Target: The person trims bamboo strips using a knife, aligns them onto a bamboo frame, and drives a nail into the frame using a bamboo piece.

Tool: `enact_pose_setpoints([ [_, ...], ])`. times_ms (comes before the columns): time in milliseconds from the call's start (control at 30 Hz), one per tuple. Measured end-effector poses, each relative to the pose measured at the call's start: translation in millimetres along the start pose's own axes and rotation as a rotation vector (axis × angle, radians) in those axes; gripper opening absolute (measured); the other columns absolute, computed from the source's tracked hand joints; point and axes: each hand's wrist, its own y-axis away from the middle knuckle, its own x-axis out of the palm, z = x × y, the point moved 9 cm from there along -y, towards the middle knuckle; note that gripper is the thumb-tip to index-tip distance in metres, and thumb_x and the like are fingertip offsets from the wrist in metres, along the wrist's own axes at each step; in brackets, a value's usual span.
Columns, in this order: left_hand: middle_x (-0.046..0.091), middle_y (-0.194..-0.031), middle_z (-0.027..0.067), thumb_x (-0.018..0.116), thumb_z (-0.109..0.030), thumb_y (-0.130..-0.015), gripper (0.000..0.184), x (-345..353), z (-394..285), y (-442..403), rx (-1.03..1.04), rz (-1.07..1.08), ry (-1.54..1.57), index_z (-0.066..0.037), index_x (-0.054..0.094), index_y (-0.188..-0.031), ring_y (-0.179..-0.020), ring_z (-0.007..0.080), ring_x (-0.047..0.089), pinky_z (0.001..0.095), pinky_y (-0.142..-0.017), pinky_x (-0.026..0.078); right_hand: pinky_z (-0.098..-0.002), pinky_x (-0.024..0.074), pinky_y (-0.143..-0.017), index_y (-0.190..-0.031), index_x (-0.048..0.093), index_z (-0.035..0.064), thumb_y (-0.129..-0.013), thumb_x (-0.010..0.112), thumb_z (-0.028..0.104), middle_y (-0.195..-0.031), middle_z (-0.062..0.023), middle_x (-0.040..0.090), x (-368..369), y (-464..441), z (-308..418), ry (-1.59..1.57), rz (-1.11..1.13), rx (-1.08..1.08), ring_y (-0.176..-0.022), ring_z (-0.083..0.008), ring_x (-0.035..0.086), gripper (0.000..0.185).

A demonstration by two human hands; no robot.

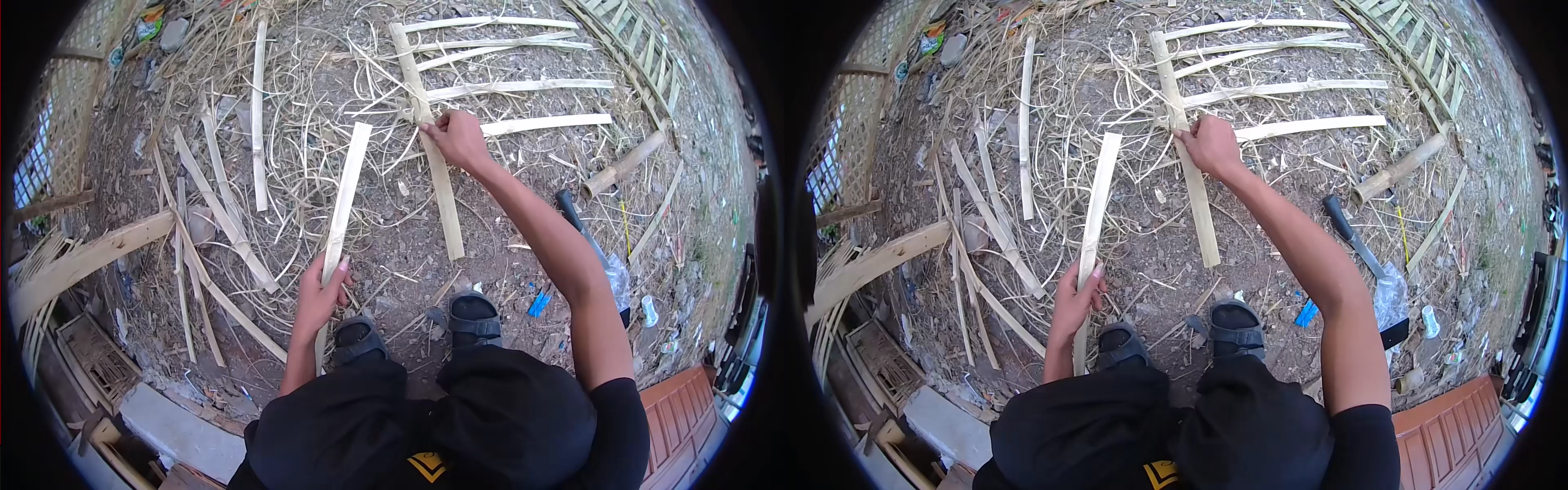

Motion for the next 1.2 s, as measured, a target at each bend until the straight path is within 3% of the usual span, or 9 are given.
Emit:
enact_pose_setpoints([
  [133, 0.058, -0.073, 0.0025, 0.054, -0.020, -0.099, 0.024, -2.2, 2.3, -4.0, -0.001, 0.000, 0.011, -0.001, 0.055, -0.114, -0.048, 0.0066, 0.051, 0.0204, -0.044, 0.040, -0.0425, 0.0523, -0.069, -0.076, 0.067, -0.0009, -0.077, 0.077, 0.045, -0.075, -0.0209, 0.068, -4.3, 10.7, 15.9, 0.043, -0.028, 0.058, -0.074, -0.0350, 0.068, 0.047],
  [200, 0.058, -0.070, 0.0019, 0.055, -0.020, -0.098, 0.025, -2.3, -4.6, -3.5, 0.027, -0.011, 0.032, 0.000, 0.057, -0.112, -0.047, 0.0057, 0.049, 0.0208, -0.043, 0.040, -0.0439, 0.0523, -0.071, -0.082, 0.065, -0.0036, -0.076, 0.077, 0.046, -0.083, -0.0225, 0.067, 7.6, 14.9, 16.6, 0.078, 0.085, 0.114, -0.081, -0.0358, 0.066, 0.051],
  [333, 0.058, -0.074, 0.0031, 0.054, -0.020, -0.099, 0.024, -3.8, -1.1, -2.3, 0.048, 0.018, 0.047, -0.001, 0.055, -0.114, -0.048, 0.0071, 0.051, 0.0204, -0.043, 0.040, -0.0456, 0.0517, -0.077, -0.094, 0.058, -0.0112, -0.075, 0.078, 0.042, -0.095, -0.0273, 0.060, 24.0, 25.1, 31.4, 0.325, -0.079, -0.174, -0.095, -0.0390, 0.059, 0.060],
  [433, 0.058, -0.074, 0.0031, 0.054, -0.020, -0.099, 0.024, -6.1, 0.9, 0.9, 0.060, -0.001, 0.059, -0.001, 0.055, -0.114, -0.048, 0.0069, 0.051, 0.0204, -0.043, 0.040, -0.0451, 0.0501, -0.078, -0.089, 0.058, -0.0102, -0.072, 0.081, 0.032, -0.090, -0.0266, 0.060, 18.1, 22.6, 26.9, 0.153, -0.068, -0.137, -0.086, -0.0404, 0.060, 0.051],
  [633, 0.058, -0.073, 0.0026, 0.054, -0.020, -0.099, 0.024, -5.0, 1.5, 5.4, 0.074, 0.023, 0.059, -0.001, 0.055, -0.113, -0.048, 0.0063, 0.050, 0.0203, -0.043, 0.039, -0.0465, 0.0495, -0.076, -0.086, 0.059, -0.0070, -0.073, 0.080, 0.028, -0.089, -0.0238, 0.060, -9.8, 42.4, 36.8, 0.055, -0.129, -0.204, -0.085, -0.0411, 0.060, 0.043],
  [867, 0.058, -0.072, 0.0025, 0.055, -0.020, -0.098, 0.024, -3.0, -11.8, 6.6, 0.092, 0.027, 0.069, -0.001, 0.056, -0.112, -0.047, 0.0058, 0.050, 0.0201, -0.042, 0.039, -0.0459, 0.0501, -0.081, -0.092, 0.060, -0.0080, -0.074, 0.075, 0.019, -0.094, -0.0242, 0.059, -15.2, 77.7, 45.8, 0.128, -0.140, -0.235, -0.090, -0.0397, 0.059, 0.036],
  [933, 0.059, -0.073, 0.0039, 0.055, -0.022, -0.099, 0.024, -0.9, -17.0, 7.9, 0.111, 0.033, 0.062, 0.000, 0.055, -0.110, -0.047, 0.0068, 0.051, 0.0200, -0.043, 0.040, -0.0431, 0.0504, -0.079, -0.091, 0.062, -0.0069, -0.075, 0.074, 0.019, -0.090, -0.0193, 0.057, -2.4, 90.7, 48.8, 0.193, -0.122, -0.302, -0.086, -0.0351, 0.059, 0.033],
  [1133, 0.058, -0.072, 0.0011, 0.054, -0.019, -0.099, 0.023, -1.0, -23.2, 12.7, 0.146, 0.011, 0.048, -0.001, 0.057, -0.112, -0.047, 0.0046, 0.048, 0.0195, -0.042, 0.037, -0.0422, 0.0499, -0.085, -0.098, 0.060, -0.0083, -0.075, 0.068, 0.009, -0.099, -0.0211, 0.054, 9.8, 132.3, 46.5, 0.235, -0.063, -0.394, -0.098, -0.0351, 0.055, 0.030],
  [1200, 0.058, -0.071, 0.0011, 0.054, -0.019, -0.099, 0.022, -1.0, -24.5, 13.7, 0.165, 0.018, 0.074, -0.002, 0.057, -0.111, -0.048, 0.0044, 0.049, 0.0193, -0.042, 0.037, -0.0421, 0.0500, -0.085, -0.099, 0.060, -0.0079, -0.074, 0.068, 0.008, -0.098, -0.0196, 0.054, 14.1, 139.2, 39.0, 0.294, 0.040, -0.414, -0.098, -0.0348, 0.055, 0.030],
])
